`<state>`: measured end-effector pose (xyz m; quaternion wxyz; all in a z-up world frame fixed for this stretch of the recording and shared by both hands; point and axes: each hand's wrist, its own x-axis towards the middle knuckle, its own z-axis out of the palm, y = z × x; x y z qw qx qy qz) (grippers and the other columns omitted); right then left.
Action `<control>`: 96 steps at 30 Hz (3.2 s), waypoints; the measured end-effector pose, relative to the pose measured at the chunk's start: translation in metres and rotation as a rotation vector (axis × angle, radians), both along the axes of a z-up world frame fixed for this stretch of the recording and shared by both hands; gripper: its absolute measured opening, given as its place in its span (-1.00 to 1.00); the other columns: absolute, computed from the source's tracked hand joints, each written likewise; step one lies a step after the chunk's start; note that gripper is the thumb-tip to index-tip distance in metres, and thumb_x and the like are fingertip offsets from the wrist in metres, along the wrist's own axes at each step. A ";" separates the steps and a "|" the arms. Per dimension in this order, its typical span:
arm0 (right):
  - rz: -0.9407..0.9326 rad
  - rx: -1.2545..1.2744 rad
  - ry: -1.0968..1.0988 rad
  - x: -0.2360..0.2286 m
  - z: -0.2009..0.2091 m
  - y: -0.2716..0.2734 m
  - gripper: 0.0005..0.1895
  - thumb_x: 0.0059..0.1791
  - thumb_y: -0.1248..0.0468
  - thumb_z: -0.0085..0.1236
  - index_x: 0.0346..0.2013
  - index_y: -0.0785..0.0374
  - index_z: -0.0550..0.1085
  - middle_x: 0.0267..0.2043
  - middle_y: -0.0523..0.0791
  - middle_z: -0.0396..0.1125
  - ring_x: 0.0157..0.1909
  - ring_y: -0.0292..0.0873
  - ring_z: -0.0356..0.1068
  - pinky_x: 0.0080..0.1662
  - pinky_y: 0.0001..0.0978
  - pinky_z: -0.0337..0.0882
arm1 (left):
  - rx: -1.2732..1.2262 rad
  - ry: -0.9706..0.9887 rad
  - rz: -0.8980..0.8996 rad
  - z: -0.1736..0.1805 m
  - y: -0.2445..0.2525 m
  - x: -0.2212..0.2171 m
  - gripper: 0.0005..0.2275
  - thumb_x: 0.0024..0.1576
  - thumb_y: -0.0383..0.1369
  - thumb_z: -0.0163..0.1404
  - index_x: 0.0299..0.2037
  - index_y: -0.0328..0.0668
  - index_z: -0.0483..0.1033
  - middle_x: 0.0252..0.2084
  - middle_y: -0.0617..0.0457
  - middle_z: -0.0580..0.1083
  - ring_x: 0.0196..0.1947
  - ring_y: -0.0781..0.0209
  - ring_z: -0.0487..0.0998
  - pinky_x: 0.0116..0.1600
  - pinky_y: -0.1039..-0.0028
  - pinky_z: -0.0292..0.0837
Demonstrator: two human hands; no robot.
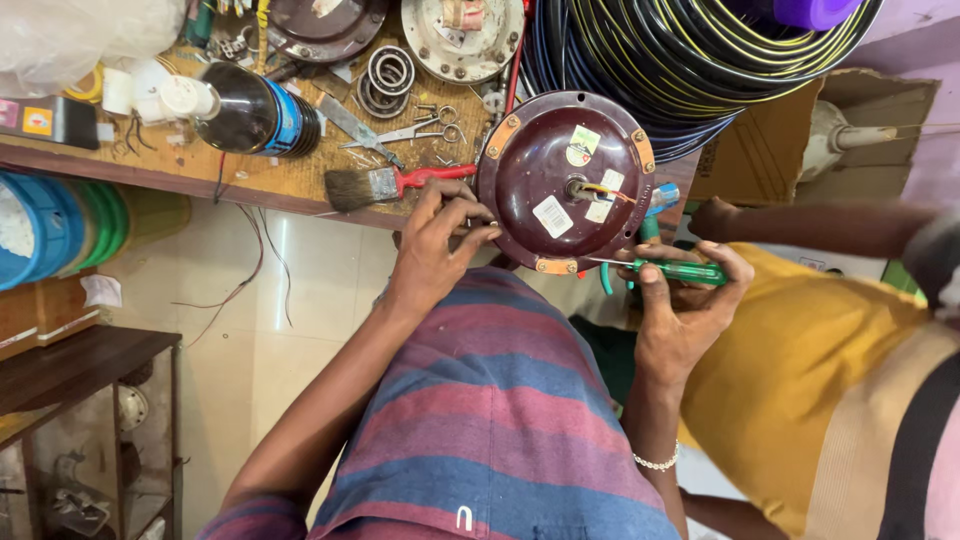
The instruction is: The person uses a screwdriver to tighten screws on a circular electrical component, likely a motor end cap, held on a workbench. They switch between a green-handled and a yellow-handled screwdriver to adjust fasteners around the perimeter and center of the component.
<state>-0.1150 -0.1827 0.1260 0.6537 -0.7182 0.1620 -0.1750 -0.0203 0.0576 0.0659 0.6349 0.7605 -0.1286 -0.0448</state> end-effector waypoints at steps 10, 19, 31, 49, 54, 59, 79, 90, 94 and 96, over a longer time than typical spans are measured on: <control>0.019 0.071 -0.072 0.002 0.000 -0.005 -0.50 0.18 0.55 0.17 0.24 0.17 0.11 0.00 0.16 0.44 0.01 0.08 0.54 0.17 -0.12 0.58 | 0.030 -0.011 -0.044 -0.007 0.008 0.001 -0.66 0.07 -0.54 0.24 0.07 -0.23 0.54 0.04 -0.04 0.41 -0.02 0.17 0.55 -0.05 0.43 0.64; 0.017 0.058 -0.027 0.000 0.002 0.002 -0.49 0.22 0.55 0.16 0.26 0.16 0.09 0.01 0.18 0.44 0.00 0.08 0.55 0.08 -0.17 0.62 | -0.006 0.057 0.043 -0.013 -0.006 -0.007 -0.80 0.10 -0.50 0.25 -0.11 -0.22 0.55 0.11 -0.04 0.30 -0.03 0.16 0.51 -0.01 0.48 0.61; 0.172 -0.056 0.004 0.004 -0.006 0.010 -0.49 0.17 0.52 0.22 0.23 0.20 0.12 -0.01 0.14 0.41 0.04 -0.03 0.52 0.12 -0.23 0.59 | -0.144 0.198 0.061 -0.014 -0.006 -0.004 -0.62 0.02 -0.41 0.28 0.02 -0.18 0.43 0.24 -0.03 0.23 0.14 0.15 0.46 0.05 0.45 0.58; -0.151 -0.151 -0.057 0.001 -0.011 -0.037 -0.51 0.19 0.54 0.17 0.28 0.20 0.16 -0.04 0.11 0.45 0.01 -0.09 0.51 0.03 -0.30 0.60 | -0.109 0.131 0.055 -0.017 -0.006 -0.004 -0.59 0.05 -0.56 0.27 0.07 -0.34 0.38 0.40 -0.12 0.14 0.16 0.09 0.53 0.04 0.42 0.60; -0.149 -0.218 -0.053 0.005 -0.015 -0.043 -0.50 0.16 0.55 0.17 0.28 0.19 0.17 -0.02 0.10 0.46 -0.02 -0.10 0.51 0.01 -0.30 0.62 | -0.096 0.071 0.004 -0.023 -0.003 -0.010 -0.79 0.17 -0.60 0.17 -0.04 -0.33 0.47 0.44 -0.12 0.14 0.17 0.11 0.59 0.11 0.40 0.60; 0.045 -0.425 0.020 0.014 -0.004 -0.031 -0.53 0.22 0.59 0.19 0.26 0.20 0.18 0.04 0.12 0.49 0.07 -0.10 0.50 0.09 -0.32 0.52 | 0.096 -0.089 -0.025 -0.025 0.003 -0.010 -0.85 0.28 -0.52 0.15 0.02 -0.25 0.58 0.45 -0.10 0.19 0.14 0.12 0.57 0.14 0.35 0.60; 0.182 -0.854 0.115 0.021 0.009 -0.006 -0.73 0.06 0.56 0.23 -0.09 0.39 0.29 -0.04 0.10 0.50 -0.05 0.03 0.59 -0.07 -0.28 0.57 | 0.175 -0.056 -0.063 -0.026 -0.014 -0.007 -0.13 0.26 -0.30 0.15 0.60 -0.06 -0.33 0.55 -0.32 0.05 0.37 -0.38 0.41 0.35 0.00 0.45; 0.087 -0.817 0.045 0.014 -0.016 -0.015 -0.68 0.05 0.56 0.21 -0.04 0.39 0.26 -0.08 0.12 0.50 -0.08 0.00 0.58 -0.05 -0.28 0.55 | -0.257 0.452 -0.143 -0.024 -0.020 -0.002 -0.15 0.24 -0.33 0.06 0.57 -0.03 -0.39 0.46 -0.29 0.19 -0.17 0.24 0.60 -0.42 0.50 0.58; 0.232 -0.791 0.147 0.037 0.012 -0.028 -0.61 0.06 0.56 0.23 0.09 0.38 0.27 -0.05 0.09 0.49 -0.02 -0.02 0.58 0.00 -0.29 0.57 | -0.243 0.471 -0.151 -0.029 -0.017 -0.005 -0.16 0.25 -0.30 0.07 0.56 -0.05 -0.38 0.50 -0.24 0.14 -0.13 0.20 0.59 -0.43 0.50 0.62; 0.298 -0.727 0.176 0.041 0.018 -0.029 -0.58 0.08 0.58 0.17 0.15 0.37 0.24 -0.02 0.08 0.48 0.05 -0.03 0.58 0.03 -0.29 0.58 | -0.254 0.506 -0.150 -0.032 -0.015 -0.005 -0.15 0.25 -0.28 0.08 0.57 -0.04 -0.39 0.48 -0.22 0.21 -0.13 0.19 0.59 -0.41 0.52 0.64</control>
